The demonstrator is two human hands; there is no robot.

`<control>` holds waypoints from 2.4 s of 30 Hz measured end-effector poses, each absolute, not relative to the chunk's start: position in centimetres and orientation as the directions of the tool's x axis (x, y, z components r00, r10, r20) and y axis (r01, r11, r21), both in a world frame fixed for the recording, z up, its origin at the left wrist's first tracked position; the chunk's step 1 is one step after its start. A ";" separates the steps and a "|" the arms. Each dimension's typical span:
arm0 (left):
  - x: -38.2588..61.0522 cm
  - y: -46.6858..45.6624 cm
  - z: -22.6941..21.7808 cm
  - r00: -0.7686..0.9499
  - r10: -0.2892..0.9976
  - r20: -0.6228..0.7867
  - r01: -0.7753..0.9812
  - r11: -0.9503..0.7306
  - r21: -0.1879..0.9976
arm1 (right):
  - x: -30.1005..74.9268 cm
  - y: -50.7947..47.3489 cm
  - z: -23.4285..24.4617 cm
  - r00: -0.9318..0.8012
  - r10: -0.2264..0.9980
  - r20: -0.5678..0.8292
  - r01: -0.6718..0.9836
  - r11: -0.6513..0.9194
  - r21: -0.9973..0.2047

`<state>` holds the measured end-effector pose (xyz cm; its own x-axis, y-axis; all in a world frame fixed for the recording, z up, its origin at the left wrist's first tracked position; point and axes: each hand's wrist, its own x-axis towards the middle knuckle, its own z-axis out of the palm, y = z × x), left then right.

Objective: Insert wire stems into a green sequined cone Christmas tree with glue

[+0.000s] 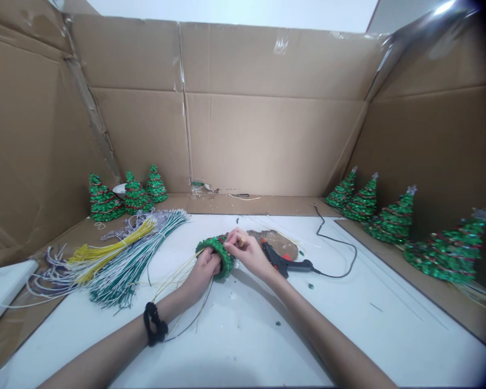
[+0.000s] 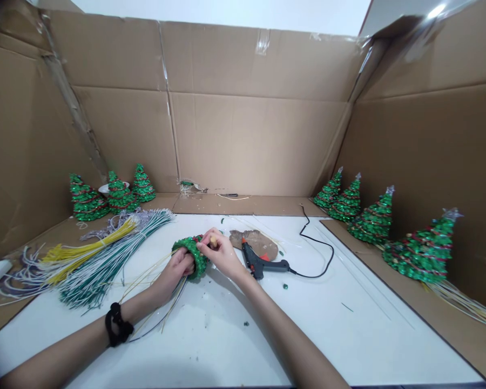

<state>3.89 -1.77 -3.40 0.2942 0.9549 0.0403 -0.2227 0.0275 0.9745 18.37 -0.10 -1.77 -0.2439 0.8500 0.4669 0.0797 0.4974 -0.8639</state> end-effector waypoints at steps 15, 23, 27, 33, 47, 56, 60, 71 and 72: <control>0.3 -1.8 -3.7 0.442 0.896 -0.039 -0.195 0.139 0.971 | 18.3 -1.3 0.3 -0.394 0.778 0.489 0.311 0.614 -0.725; -1.9 -1.7 -3.1 0.381 0.920 -0.095 -0.182 0.176 0.968 | 16.2 0.7 1.2 -0.687 0.599 0.411 0.297 0.748 -0.593; -1.7 -2.2 -2.5 0.312 0.947 -0.078 -0.165 0.135 0.977 | 15.7 1.5 1.0 -0.717 0.578 0.390 0.266 0.744 -0.613; -1.0 -2.9 -2.2 0.285 0.958 -0.017 -0.247 0.091 0.965 | 15.7 1.9 1.1 -0.681 0.686 0.256 0.335 0.603 -0.724; -1.1 -3.1 -2.9 0.262 0.964 -0.030 -0.232 0.093 0.968 | 15.5 2.5 1.5 -0.763 0.628 0.154 0.209 0.465 -0.860; -1.3 -2.9 -3.4 0.259 0.965 -0.043 -0.169 0.089 0.982 | 15.3 2.4 1.1 -0.742 0.656 0.137 0.221 0.433 -0.874; -1.5 -2.7 -3.7 0.273 0.961 -0.052 -0.178 0.104 0.979 | 15.5 2.4 1.3 -0.753 0.648 0.116 0.247 0.441 -0.863; -1.5 -2.7 -3.6 0.277 0.959 -0.059 -0.235 0.127 0.964 | 15.6 2.5 1.5 -0.781 0.617 0.095 0.194 0.384 -0.903; -1.6 -2.7 -3.6 0.279 0.958 -0.061 -0.236 0.130 0.963 | 15.7 2.5 1.5 -0.784 0.613 0.100 0.191 0.390 -0.901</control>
<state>-1.56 -2.67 -3.63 0.2788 0.9584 -0.0611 -0.2364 0.1301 0.9629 15.71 2.48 1.52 -0.7839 0.6129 0.0997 0.1906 0.3903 -0.9007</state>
